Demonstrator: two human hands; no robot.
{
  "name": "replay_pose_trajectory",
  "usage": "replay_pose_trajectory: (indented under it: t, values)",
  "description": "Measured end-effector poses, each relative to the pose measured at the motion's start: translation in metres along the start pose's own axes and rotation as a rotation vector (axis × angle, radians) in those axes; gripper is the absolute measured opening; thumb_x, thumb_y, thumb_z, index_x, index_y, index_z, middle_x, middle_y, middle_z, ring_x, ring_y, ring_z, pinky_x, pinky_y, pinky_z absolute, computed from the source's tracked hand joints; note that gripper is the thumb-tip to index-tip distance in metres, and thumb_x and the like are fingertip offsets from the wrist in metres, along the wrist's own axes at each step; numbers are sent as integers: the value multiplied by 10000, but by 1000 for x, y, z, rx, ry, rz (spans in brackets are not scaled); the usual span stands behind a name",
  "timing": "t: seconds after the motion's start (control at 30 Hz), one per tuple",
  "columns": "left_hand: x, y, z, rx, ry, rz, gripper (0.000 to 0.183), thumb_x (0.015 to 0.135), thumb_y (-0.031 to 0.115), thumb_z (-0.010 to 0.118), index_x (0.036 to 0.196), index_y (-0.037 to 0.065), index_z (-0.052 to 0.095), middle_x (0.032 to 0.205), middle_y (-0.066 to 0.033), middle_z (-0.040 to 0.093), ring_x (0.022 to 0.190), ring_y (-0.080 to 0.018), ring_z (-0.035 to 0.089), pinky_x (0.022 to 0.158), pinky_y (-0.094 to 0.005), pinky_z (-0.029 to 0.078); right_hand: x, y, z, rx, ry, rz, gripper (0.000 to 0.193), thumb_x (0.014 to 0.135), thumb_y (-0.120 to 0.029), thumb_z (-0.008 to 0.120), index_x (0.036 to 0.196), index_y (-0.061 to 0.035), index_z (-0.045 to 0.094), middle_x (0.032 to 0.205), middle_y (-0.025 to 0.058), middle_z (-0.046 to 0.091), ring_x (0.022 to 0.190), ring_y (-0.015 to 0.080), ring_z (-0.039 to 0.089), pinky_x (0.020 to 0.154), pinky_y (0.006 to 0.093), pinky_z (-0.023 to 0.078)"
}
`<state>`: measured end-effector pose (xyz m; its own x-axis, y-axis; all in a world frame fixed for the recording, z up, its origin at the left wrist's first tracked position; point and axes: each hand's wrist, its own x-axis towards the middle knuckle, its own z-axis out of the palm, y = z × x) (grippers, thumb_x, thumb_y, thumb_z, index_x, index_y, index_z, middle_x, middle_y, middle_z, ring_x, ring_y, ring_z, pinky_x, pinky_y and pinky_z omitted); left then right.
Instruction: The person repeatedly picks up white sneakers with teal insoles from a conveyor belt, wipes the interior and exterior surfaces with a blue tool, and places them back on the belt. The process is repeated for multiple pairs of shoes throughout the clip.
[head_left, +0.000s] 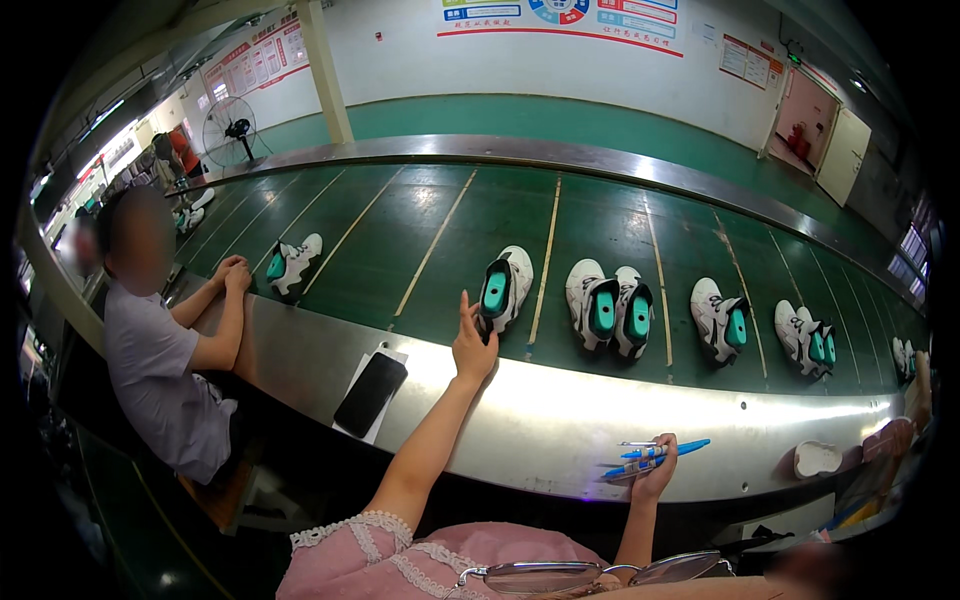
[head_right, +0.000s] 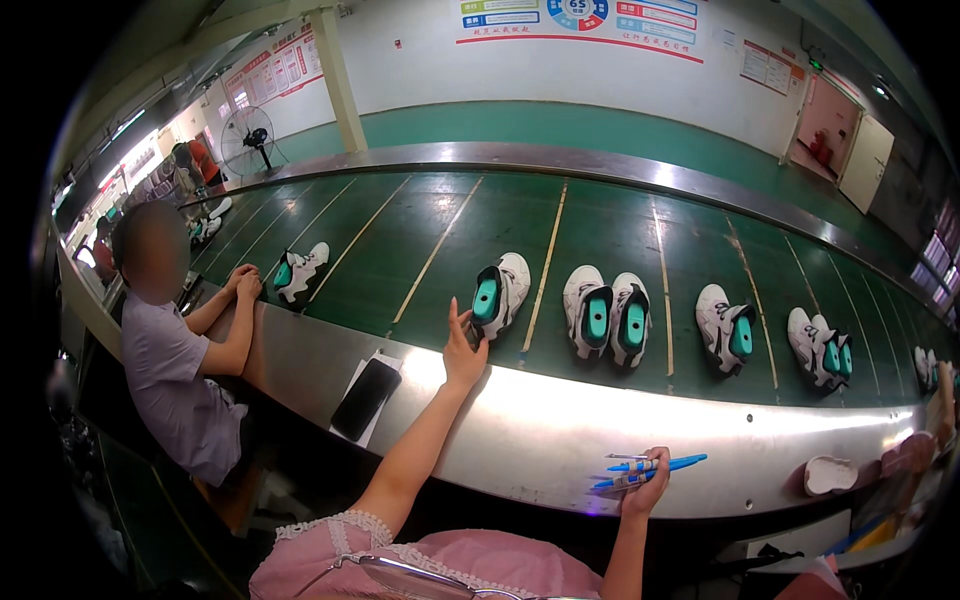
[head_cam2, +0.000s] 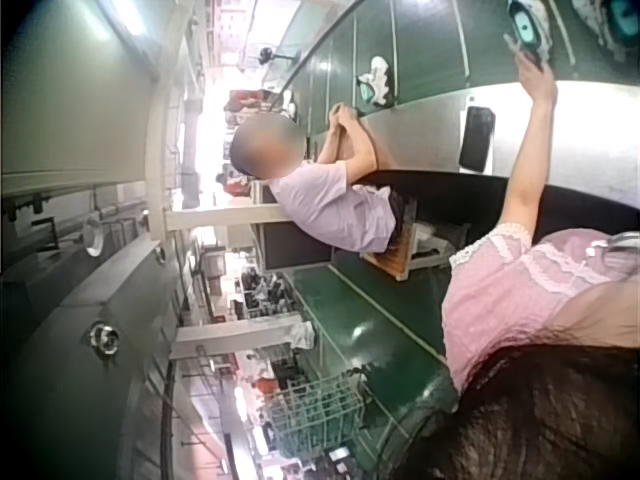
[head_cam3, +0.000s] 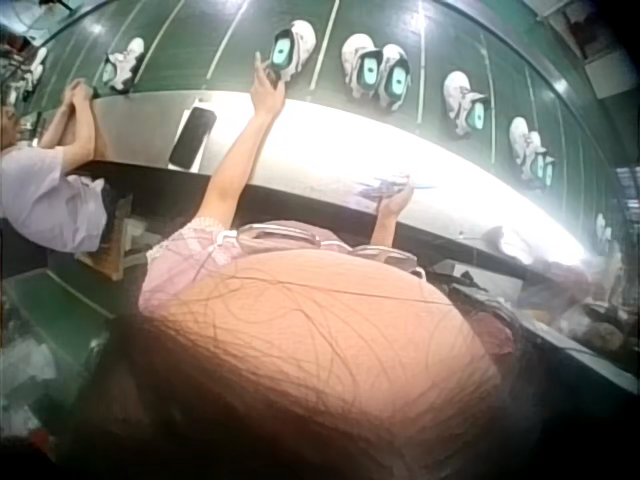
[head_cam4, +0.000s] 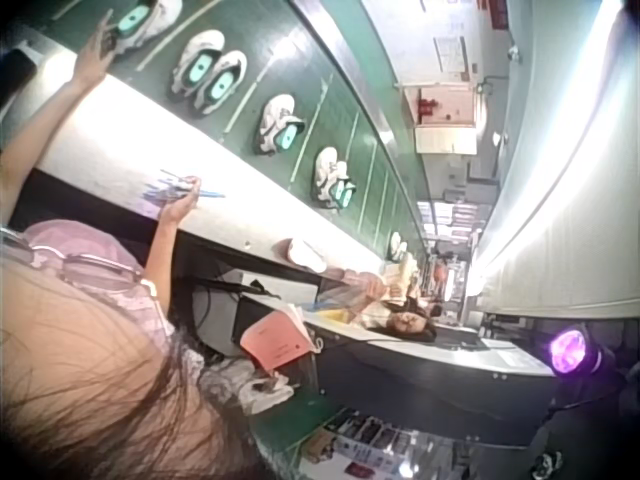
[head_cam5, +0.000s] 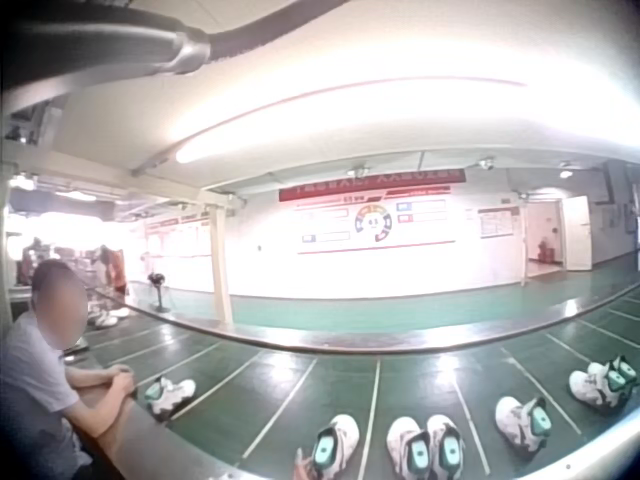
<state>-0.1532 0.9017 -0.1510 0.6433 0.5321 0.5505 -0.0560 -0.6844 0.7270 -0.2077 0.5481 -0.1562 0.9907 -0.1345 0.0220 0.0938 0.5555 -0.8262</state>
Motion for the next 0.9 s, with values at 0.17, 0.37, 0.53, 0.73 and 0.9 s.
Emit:
replay_pose_trajectory:
  t: [0.17,0.37,0.53,0.73,0.9]
  values:
    - [1,3,-2,-35,10,-43,898,717,37,614,1427,162,79,1209,-146,517,1012,-312,578,788,-372,508,-1,-1,2,-11,-6,-6,222,936,-256,363,764,-116,386,712,-16,351,587,52,369,499,183,349]
    - [2,3,-2,-94,32,-51,932,681,-8,639,1423,175,105,1183,-167,522,1014,-328,587,707,-338,552,2,3,-3,-16,-22,-29,231,939,-265,362,767,-114,390,712,-15,354,585,53,376,501,182,357]
    - [2,6,-3,-99,14,-79,923,702,32,629,1425,198,78,1194,-162,522,1022,-338,579,750,-367,539,1,2,-4,-11,-38,-8,232,939,-266,366,768,-113,397,707,-14,363,578,54,390,507,187,372]
    - [2,8,-4,-111,15,-73,928,695,29,634,1423,198,82,1194,-166,521,1009,-338,586,736,-359,547,0,1,-1,6,-16,-11,234,941,-264,374,767,-110,404,705,-14,368,572,57,392,504,193,370]
    - [2,3,-3,-89,26,-42,915,690,12,626,1421,180,101,1170,-160,532,988,-319,598,701,-336,553,0,0,-1,-2,-26,-20,232,940,-262,375,766,-110,404,708,-13,365,578,55,384,504,193,364]
